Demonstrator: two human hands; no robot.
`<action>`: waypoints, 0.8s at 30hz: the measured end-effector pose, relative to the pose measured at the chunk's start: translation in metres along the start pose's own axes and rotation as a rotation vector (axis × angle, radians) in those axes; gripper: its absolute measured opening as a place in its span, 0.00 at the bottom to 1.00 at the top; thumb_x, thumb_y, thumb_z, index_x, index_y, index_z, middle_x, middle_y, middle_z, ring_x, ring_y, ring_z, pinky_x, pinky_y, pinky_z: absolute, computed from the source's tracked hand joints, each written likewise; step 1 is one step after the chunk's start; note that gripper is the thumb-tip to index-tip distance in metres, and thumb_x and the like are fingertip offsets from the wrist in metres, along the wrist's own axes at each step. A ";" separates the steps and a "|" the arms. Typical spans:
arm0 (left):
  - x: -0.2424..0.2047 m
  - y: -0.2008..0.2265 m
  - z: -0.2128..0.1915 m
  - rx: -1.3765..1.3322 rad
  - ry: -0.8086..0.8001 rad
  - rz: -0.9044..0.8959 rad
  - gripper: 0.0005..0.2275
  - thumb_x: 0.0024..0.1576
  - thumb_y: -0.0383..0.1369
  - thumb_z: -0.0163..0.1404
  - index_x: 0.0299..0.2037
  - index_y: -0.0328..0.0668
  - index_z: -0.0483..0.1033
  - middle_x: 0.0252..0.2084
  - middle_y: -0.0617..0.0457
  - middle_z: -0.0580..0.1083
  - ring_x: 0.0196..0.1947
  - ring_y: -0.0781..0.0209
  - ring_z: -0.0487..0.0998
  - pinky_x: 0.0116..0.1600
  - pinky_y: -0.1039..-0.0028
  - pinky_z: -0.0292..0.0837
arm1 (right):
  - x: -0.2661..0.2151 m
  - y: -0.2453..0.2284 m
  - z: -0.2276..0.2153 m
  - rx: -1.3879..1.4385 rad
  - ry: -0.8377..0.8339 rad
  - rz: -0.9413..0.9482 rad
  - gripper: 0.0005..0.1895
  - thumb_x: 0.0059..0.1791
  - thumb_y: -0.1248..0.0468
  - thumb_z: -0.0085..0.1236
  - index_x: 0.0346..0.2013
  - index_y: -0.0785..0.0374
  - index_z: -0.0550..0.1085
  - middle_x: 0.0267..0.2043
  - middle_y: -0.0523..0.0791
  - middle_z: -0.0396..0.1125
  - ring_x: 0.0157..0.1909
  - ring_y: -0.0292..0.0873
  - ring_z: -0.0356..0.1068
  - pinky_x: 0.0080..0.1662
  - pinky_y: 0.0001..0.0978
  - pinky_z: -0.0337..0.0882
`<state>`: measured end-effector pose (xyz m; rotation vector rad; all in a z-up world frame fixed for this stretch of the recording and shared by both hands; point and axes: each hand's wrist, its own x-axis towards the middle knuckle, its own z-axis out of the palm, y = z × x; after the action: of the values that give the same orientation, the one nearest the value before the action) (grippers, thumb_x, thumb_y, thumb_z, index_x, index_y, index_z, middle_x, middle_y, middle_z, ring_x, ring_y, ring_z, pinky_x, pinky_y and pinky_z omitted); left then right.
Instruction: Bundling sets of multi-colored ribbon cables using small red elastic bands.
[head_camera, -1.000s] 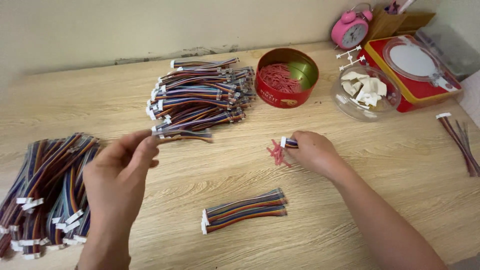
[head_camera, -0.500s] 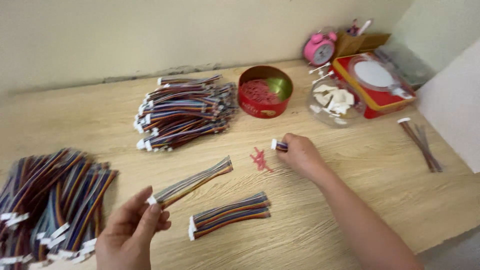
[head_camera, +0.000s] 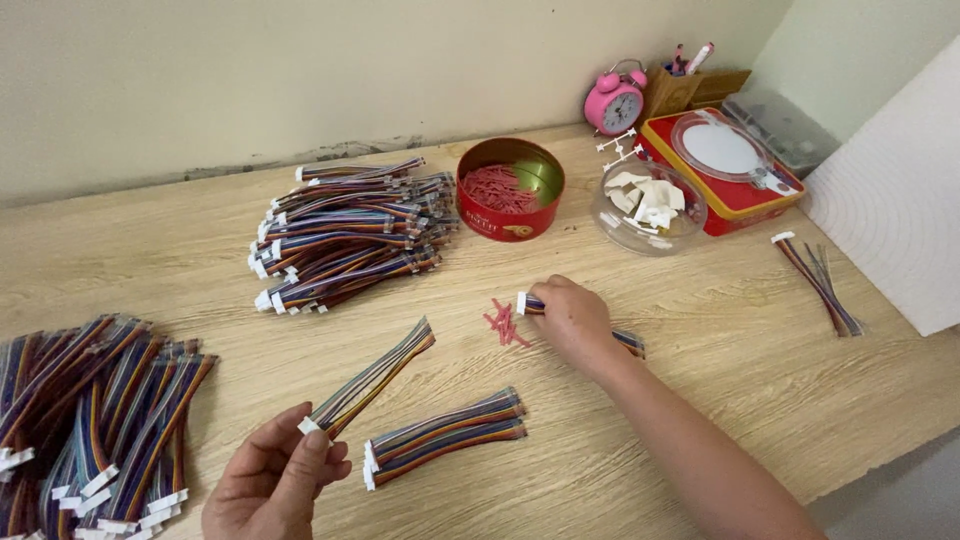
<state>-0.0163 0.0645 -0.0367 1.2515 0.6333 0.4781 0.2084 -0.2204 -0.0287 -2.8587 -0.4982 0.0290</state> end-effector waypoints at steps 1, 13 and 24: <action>-0.001 0.001 0.001 0.001 0.001 -0.001 0.13 0.57 0.21 0.53 0.52 0.25 0.76 0.36 0.39 0.79 0.34 0.51 0.83 0.38 0.60 0.84 | 0.000 -0.002 -0.002 0.001 -0.002 0.000 0.11 0.47 0.56 0.59 0.41 0.56 0.80 0.42 0.44 0.72 0.41 0.45 0.74 0.45 0.41 0.75; -0.009 0.006 0.011 -0.024 0.004 0.015 0.12 0.56 0.19 0.53 0.50 0.24 0.76 0.35 0.39 0.79 0.34 0.51 0.83 0.39 0.61 0.83 | -0.019 -0.022 -0.062 0.354 -0.168 0.316 0.10 0.57 0.58 0.46 0.46 0.61 0.69 0.37 0.48 0.71 0.35 0.44 0.73 0.39 0.36 0.77; -0.021 0.011 0.033 -0.236 -0.245 -0.243 0.12 0.60 0.26 0.52 0.53 0.33 0.77 0.34 0.47 0.78 0.32 0.61 0.80 0.40 0.70 0.81 | -0.074 -0.089 -0.067 1.076 -0.416 0.047 0.10 0.51 0.66 0.54 0.46 0.65 0.76 0.32 0.44 0.71 0.26 0.34 0.66 0.30 0.27 0.69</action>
<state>-0.0096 0.0294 -0.0163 0.9747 0.4962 0.1864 0.1131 -0.1798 0.0554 -1.7897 -0.3287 0.6824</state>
